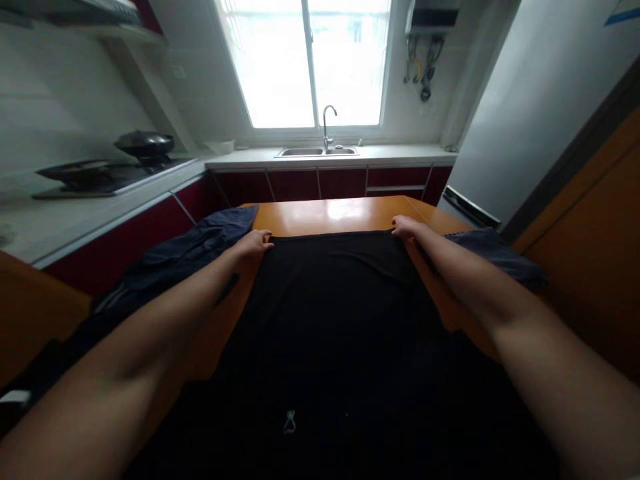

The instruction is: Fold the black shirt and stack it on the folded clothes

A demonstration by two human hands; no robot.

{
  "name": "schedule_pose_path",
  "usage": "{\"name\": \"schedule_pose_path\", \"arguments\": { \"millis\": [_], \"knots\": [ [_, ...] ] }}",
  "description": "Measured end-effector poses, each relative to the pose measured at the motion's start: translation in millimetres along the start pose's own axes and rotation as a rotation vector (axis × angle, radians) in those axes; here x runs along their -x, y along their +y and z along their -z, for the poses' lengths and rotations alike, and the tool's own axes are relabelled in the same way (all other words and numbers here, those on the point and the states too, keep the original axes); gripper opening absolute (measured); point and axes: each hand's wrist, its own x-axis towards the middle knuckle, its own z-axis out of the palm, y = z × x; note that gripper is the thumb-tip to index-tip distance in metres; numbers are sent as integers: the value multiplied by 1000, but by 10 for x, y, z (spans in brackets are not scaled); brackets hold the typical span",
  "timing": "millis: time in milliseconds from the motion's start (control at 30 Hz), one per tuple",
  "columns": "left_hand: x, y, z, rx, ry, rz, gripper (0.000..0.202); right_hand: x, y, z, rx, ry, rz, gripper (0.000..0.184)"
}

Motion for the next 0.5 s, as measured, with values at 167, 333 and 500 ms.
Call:
{"name": "schedule_pose_path", "arguments": {
  "millis": [167,333,500],
  "knots": [
    [-236,-53,-50,46,-65,34,42,-252,152,48,-23,-131,41,33],
    [-277,-3,0,98,-106,7,33,-286,271,114,-24,-262,71,37],
    [-285,49,61,94,-46,28,21,-304,349,183,43,-328,82,33]
  ]
}}
